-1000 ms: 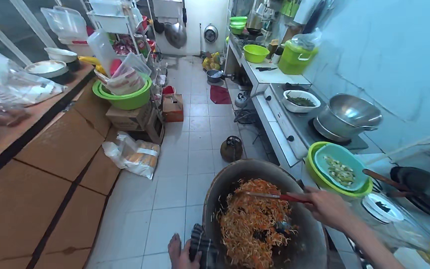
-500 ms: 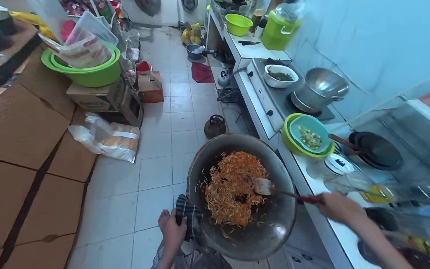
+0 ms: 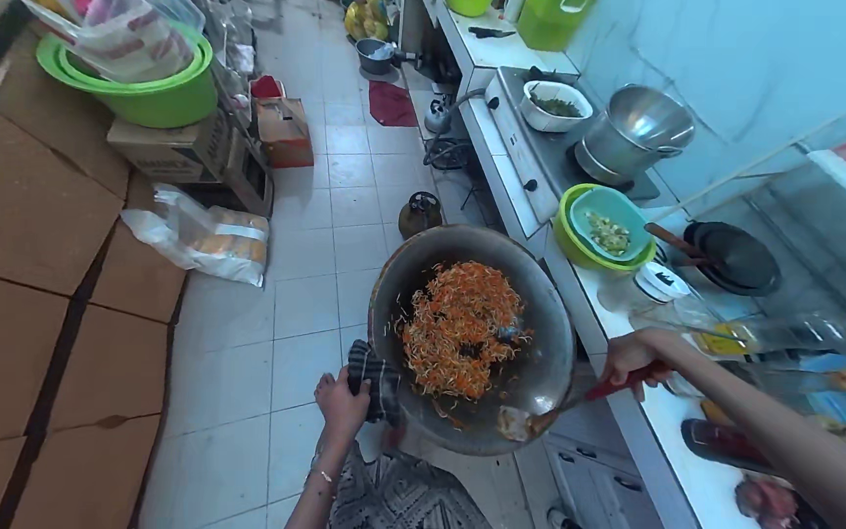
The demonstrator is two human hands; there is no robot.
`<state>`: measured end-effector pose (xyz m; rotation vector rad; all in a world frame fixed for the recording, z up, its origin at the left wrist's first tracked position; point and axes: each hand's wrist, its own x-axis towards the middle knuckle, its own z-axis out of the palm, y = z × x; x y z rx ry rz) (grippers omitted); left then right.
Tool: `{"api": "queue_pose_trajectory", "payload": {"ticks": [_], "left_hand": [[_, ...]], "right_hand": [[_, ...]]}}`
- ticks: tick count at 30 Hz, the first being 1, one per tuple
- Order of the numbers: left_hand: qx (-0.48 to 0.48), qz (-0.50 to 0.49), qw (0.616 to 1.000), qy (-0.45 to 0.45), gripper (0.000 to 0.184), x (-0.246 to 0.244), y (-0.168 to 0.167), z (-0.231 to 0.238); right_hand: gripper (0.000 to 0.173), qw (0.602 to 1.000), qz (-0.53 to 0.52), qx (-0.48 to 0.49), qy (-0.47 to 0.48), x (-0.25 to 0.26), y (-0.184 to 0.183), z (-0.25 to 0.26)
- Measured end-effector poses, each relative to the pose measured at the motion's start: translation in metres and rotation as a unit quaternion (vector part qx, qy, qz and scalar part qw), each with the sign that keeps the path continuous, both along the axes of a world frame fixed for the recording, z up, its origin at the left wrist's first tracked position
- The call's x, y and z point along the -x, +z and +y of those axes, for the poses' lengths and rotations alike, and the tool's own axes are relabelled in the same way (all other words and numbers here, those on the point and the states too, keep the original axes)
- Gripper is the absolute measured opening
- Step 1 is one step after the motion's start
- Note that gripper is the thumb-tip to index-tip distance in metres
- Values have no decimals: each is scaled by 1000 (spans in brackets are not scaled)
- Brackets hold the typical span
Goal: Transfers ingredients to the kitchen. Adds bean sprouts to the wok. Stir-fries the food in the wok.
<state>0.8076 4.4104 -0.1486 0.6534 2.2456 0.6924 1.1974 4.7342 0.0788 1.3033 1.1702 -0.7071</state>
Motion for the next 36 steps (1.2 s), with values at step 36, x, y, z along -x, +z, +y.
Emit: {"api": "queue_pose_trajectory", "payload": {"ticks": [36], "left_hand": [[6,-137,990,-27,79,-40,43,-37]], "right_hand": [[48,931,341,-77,-100,96,-64,-143]]}}
